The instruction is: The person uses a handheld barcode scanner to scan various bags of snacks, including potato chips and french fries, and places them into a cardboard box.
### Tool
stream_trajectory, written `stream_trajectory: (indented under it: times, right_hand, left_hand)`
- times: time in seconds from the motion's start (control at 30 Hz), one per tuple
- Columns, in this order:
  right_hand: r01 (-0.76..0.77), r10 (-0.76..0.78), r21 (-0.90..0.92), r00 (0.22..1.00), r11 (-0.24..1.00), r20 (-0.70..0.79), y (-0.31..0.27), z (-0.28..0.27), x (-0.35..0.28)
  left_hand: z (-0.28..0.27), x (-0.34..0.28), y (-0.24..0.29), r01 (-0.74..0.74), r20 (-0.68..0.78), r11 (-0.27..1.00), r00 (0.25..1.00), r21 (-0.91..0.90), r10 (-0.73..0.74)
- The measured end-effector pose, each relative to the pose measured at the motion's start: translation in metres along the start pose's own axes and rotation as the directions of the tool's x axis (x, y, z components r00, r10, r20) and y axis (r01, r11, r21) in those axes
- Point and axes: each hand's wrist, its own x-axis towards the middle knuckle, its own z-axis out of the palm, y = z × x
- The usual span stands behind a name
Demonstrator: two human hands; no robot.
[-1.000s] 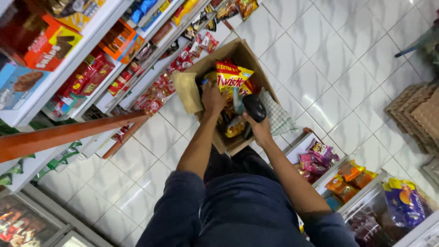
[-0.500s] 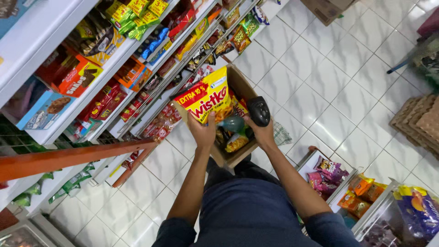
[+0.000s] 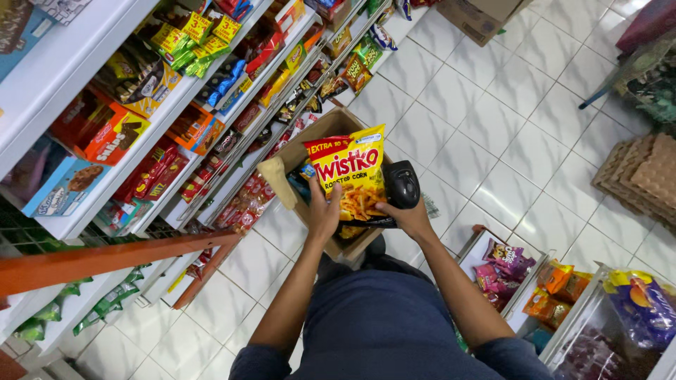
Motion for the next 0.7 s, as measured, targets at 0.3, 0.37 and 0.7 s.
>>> stream_trajectory:
  times: [0.3,0.37,0.7]
  right_hand:
    - [-0.122,0.117,0.371,0.992,0.920,0.036,0.006,-0.009,-0.007]
    - [-0.147,0.141,0.411,0.989,0.900,0.045,0.013,-0.011,-0.006]
    - [0.050,-0.074,-0.143,0.984,0.988,-0.161,-0.030,0.014,-0.022]
  left_hand:
    - [-0.005,0.023,-0.017,0.217,0.242,0.925,0.959,-0.311,-0.144]
    - [0.000,0.022,-0.018,0.106,0.163,0.960,0.984,-0.259,-0.065]
    - [0.027,-0.022,-0.050,0.076,0.113,0.991,0.990,0.108,-0.088]
